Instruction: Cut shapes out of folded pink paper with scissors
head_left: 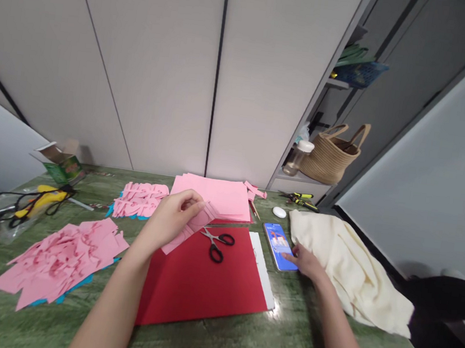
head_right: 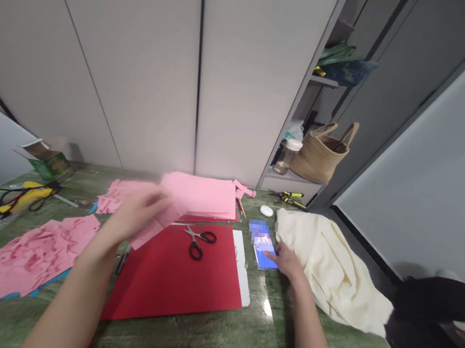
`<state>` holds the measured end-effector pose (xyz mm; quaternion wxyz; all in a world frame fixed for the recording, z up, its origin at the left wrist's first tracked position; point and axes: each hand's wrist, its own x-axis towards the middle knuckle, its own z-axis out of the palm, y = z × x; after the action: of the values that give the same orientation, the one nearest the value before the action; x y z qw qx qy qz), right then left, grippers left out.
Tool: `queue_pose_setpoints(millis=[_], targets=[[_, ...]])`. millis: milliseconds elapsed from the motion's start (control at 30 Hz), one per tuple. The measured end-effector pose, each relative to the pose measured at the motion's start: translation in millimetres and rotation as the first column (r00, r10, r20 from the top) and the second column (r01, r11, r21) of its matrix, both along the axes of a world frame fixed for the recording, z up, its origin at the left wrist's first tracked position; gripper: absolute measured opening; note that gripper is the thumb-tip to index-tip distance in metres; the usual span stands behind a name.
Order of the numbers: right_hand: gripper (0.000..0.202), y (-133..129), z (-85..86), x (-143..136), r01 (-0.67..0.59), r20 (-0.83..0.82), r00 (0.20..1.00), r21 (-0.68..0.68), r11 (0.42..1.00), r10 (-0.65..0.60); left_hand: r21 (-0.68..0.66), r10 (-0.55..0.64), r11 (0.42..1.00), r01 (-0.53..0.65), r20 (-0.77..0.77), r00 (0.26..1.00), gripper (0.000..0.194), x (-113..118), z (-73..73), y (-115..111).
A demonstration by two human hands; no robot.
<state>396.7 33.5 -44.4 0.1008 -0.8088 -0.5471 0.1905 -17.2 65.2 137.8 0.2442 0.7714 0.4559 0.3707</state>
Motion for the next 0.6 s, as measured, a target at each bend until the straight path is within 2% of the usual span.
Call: queue_pose_setpoints(millis=[267,500,600], targets=[[0.046,-5,5.9,-6,0.013,-0.126,0.992,-0.054,0.998,-0.020,-0.004,0.011,1.000,-0.011,-0.007,1.000,0.025,1,1.1,-2],[0.057,-7,15.0,-12,0.064,-0.251,0.964,-0.087,0.994,-0.084,-0.008,0.003,1.000,-0.003,-0.003,1.000,0.024,1,3.6,-3],[0.056,-8,16.1,-13,0.089,-0.275,0.955,-0.085,0.992,-0.109,-0.020,0.003,1.000,-0.003,0.004,1.000,0.025,0,3.7,-3]])
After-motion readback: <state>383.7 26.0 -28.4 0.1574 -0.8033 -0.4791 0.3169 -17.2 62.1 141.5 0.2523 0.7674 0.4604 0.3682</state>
